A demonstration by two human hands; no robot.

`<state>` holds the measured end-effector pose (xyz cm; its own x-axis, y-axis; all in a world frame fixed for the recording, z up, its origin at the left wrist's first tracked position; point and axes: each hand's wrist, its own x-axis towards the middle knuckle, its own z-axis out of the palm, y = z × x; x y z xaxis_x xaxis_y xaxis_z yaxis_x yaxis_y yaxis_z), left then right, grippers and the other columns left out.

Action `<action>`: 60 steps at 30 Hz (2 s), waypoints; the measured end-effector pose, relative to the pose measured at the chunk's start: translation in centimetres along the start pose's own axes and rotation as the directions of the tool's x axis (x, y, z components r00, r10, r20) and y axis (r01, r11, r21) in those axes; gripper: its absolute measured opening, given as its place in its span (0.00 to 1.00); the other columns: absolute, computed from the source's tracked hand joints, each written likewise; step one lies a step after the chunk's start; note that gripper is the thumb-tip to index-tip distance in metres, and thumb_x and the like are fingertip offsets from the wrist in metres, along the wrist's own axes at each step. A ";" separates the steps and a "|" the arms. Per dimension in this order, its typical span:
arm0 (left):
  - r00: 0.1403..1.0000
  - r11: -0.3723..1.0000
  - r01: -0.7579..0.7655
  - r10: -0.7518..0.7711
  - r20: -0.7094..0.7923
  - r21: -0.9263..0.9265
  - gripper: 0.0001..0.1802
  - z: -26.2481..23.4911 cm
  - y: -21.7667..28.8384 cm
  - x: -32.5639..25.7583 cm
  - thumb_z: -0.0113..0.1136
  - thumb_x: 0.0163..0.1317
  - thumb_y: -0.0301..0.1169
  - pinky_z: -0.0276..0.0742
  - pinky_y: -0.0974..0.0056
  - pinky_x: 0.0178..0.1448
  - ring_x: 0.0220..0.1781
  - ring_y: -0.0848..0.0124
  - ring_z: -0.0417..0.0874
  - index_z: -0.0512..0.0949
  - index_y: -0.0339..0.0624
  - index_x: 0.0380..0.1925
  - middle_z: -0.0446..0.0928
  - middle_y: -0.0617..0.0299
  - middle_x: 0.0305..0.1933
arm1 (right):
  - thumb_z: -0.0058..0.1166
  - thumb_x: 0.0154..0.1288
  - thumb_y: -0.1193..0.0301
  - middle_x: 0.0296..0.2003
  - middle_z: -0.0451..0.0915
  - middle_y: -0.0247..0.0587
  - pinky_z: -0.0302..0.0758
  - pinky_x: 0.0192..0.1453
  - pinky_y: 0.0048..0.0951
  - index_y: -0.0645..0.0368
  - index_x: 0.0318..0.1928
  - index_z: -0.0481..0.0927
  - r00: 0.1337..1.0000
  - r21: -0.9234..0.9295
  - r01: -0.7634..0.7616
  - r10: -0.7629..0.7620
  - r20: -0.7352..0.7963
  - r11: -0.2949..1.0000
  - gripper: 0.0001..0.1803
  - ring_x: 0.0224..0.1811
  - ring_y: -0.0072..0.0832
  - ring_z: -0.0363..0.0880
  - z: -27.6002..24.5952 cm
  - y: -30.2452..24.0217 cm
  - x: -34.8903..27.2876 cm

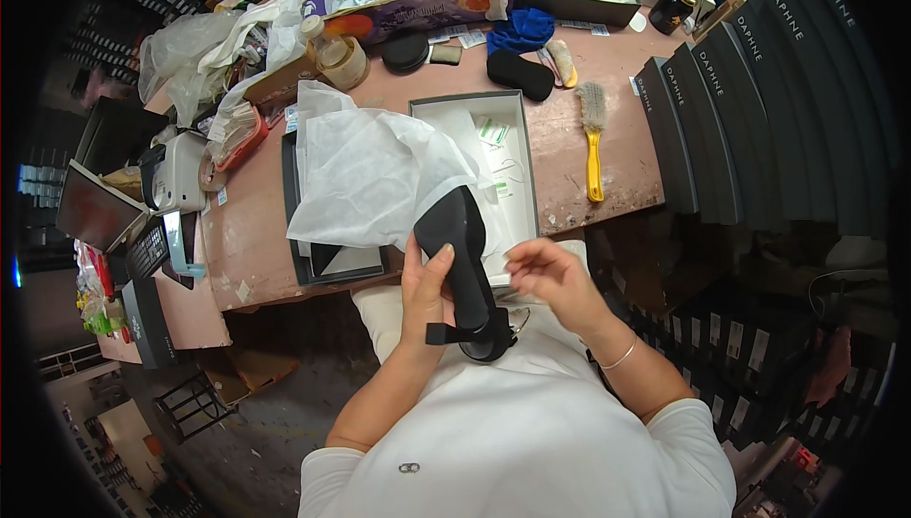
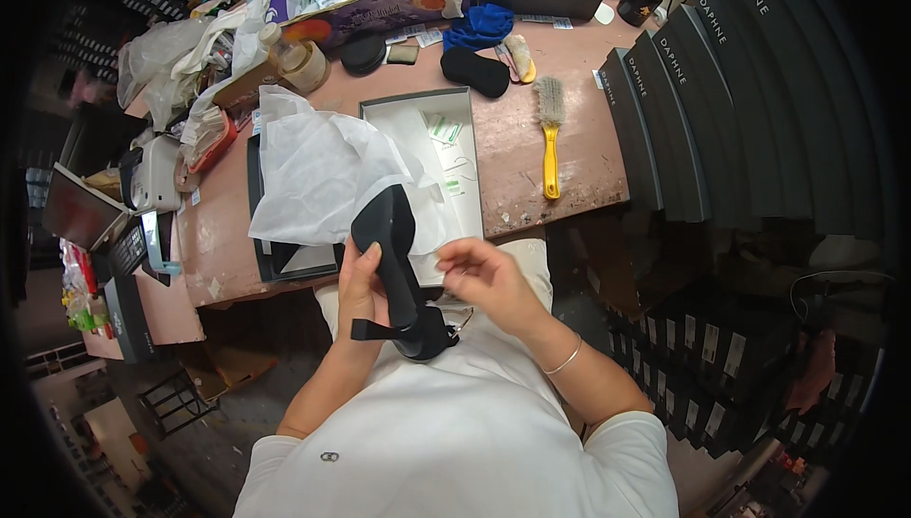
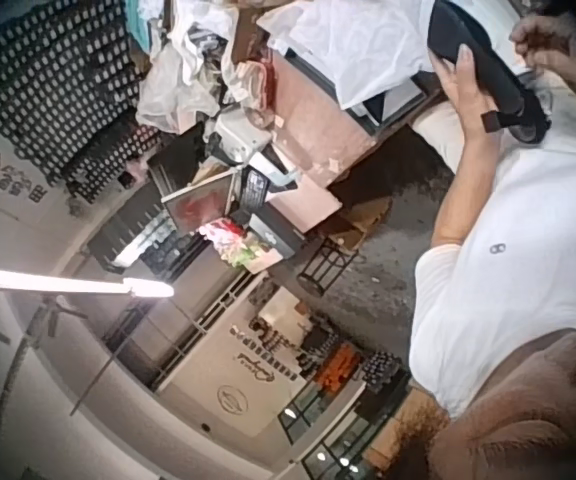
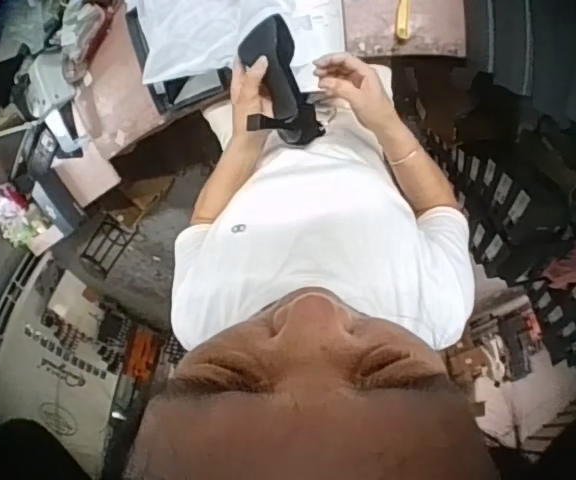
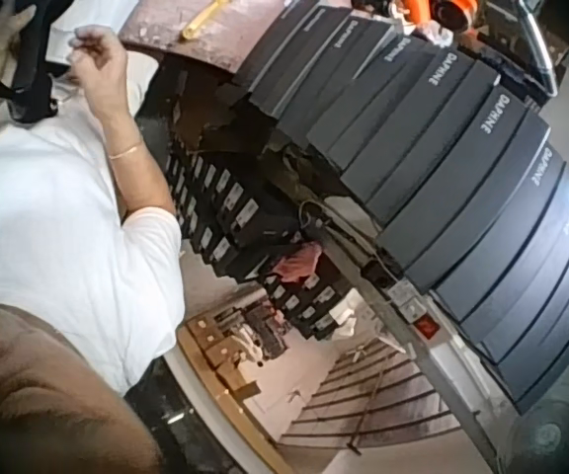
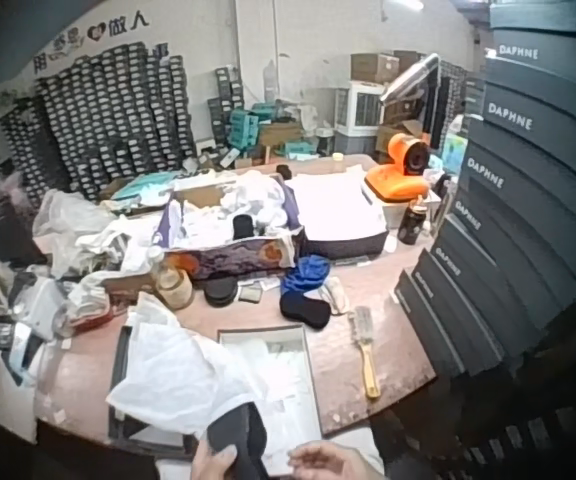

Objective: Packaging black high-heeled shoes into shoeboxes with protective wrapping paper.

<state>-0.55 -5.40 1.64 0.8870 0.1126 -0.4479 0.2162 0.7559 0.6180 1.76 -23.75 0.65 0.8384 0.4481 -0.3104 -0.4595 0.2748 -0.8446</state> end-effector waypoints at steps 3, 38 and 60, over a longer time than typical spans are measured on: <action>0.995 1.000 -0.002 -0.001 -0.099 -0.029 0.22 0.0 0.6 0.8 0.58 0.63 0.37 0.80 0.64 0.46 0.42 0.71 0.81 0.69 0.46 0.56 0.77 0.63 0.46 | 0.53 0.66 0.73 0.29 0.76 0.32 0.72 0.39 0.20 0.62 0.40 0.76 0.966 -0.002 0.078 -0.076 -0.247 0.997 0.06 0.32 0.18 0.73 -2.3 -0.6 -0.3; 0.927 0.724 -0.338 0.367 0.079 0.602 0.17 -5.1 0.8 2.0 0.64 0.63 0.38 0.74 0.73 0.34 0.31 0.78 0.77 0.78 0.36 0.43 0.79 0.64 0.32 | 0.70 0.46 0.56 0.52 0.74 0.44 0.64 0.65 0.27 0.68 0.67 0.60 0.865 0.207 -0.276 0.148 0.480 0.939 0.52 0.57 0.30 0.73 -1.3 0.1 -2.0; 0.552 -0.212 -0.426 0.709 0.439 0.879 0.08 -5.7 13.5 -2.4 0.58 0.57 0.18 0.75 0.64 0.39 0.32 0.61 0.79 0.79 0.34 0.37 0.76 0.54 0.31 | 0.62 0.54 0.49 0.45 0.78 0.57 0.73 0.17 0.23 0.64 0.60 0.63 0.679 0.246 -0.489 0.188 0.710 0.837 0.42 0.23 0.34 0.79 2.4 1.2 5.1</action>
<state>-2.10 8.23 7.36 0.8223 0.3147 0.4741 -0.0652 -0.7755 0.6279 4.78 -19.16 -0.87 0.2744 0.9598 -0.0596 -0.8666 0.2199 -0.4480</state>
